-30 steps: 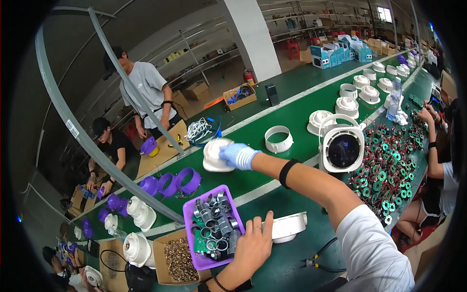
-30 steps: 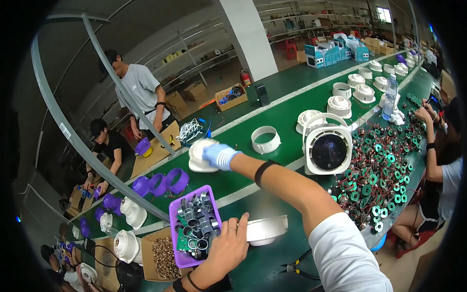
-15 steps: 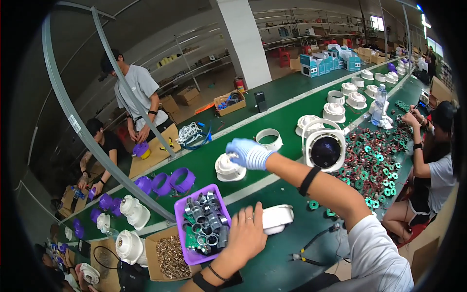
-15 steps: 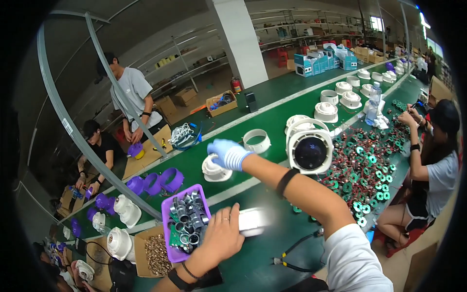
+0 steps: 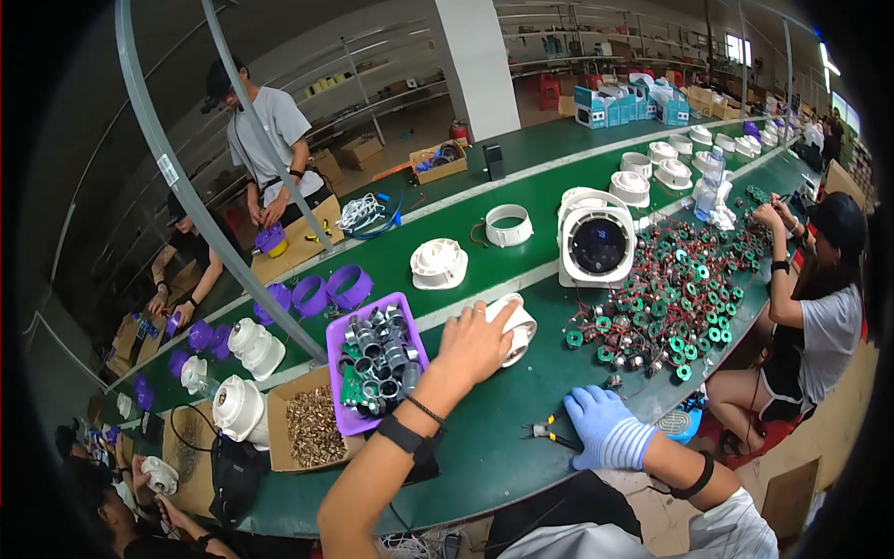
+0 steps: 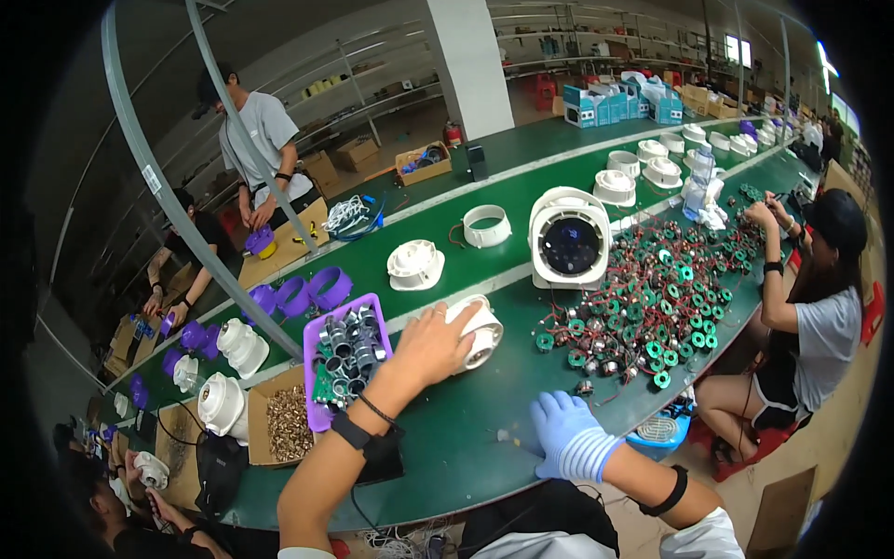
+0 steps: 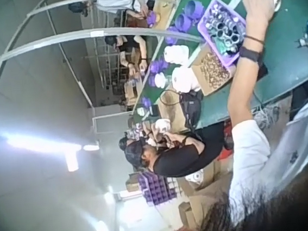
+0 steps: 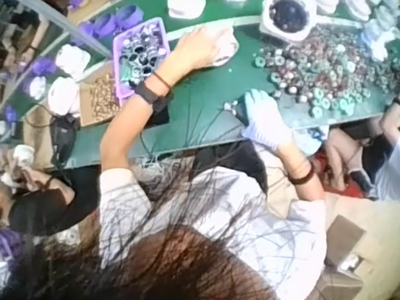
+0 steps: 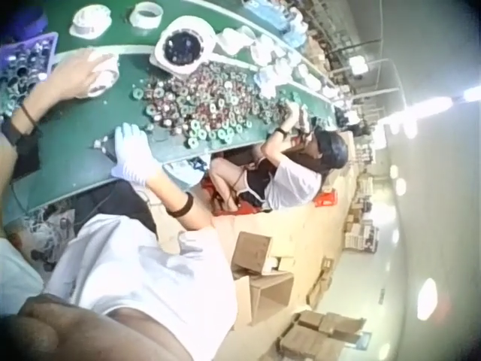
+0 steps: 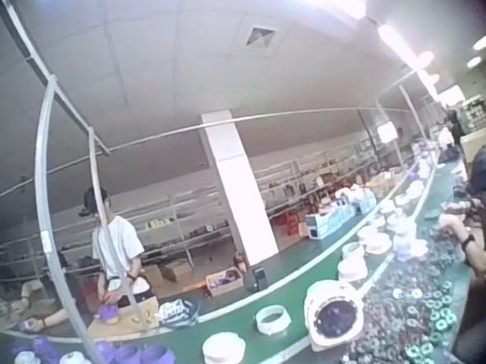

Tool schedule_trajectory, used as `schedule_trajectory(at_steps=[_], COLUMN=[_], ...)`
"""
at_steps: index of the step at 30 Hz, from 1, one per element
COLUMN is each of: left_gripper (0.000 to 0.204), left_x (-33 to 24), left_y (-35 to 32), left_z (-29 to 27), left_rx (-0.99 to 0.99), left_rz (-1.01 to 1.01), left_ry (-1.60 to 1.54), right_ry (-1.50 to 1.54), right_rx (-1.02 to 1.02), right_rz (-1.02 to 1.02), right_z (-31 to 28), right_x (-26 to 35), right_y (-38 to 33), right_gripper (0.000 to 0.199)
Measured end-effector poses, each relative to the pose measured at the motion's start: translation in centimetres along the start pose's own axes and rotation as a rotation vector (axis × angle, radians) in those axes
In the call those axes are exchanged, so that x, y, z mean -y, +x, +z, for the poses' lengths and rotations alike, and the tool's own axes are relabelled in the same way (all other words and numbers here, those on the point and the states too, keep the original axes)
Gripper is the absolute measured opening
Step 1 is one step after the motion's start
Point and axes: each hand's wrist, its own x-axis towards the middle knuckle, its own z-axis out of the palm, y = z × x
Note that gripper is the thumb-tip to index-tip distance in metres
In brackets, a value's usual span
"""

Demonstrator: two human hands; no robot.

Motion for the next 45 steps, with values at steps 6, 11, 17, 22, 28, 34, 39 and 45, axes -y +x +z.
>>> schedule_trajectory(at_steps=[6,11,17,22,28,34,39,45], left_gripper=[0.040,0.049,0.047,0.052,0.057,0.056,0.056,0.062], left_x=[-0.1,0.1,-0.5,-1.3,-1.2,-1.3,-0.8,-1.6], left_y=[1.7,1.8,3.2,3.6,3.4,3.5,3.1,3.7], left_z=[0.6,0.2,-0.3,0.1,0.8,1.1,0.9,0.7], left_rx=[-0.075,-0.089,-0.052,-0.052,-0.131,-0.130,-0.110,-0.125], left_rz=[-0.071,-0.138,-0.214,-0.217,-0.248,-0.235,-0.244,-0.245], left_ry=[-0.142,-0.226,-0.117,-0.071,0.010,0.023,0.060,0.058], right_ry=[0.007,0.336,1.024,1.644,1.814,1.620,1.527,0.919], right_rx=[0.241,0.122,0.134,0.445,0.535,0.461,0.509,0.345], right_rz=[0.046,0.180,0.268,0.579,0.586,0.512,0.467,0.301], right_z=[0.8,1.9,0.5,3.9,4.2,3.9,2.4,2.1], right_x=[0.6,0.8,-2.1,-2.1,-1.4,-2.4,-2.7,-2.5], right_y=[2.0,1.9,4.1,5.5,7.7,8.0,8.6,10.4], right_gripper=[0.039,0.027,0.031,0.025,0.025,0.028,0.028,0.025])
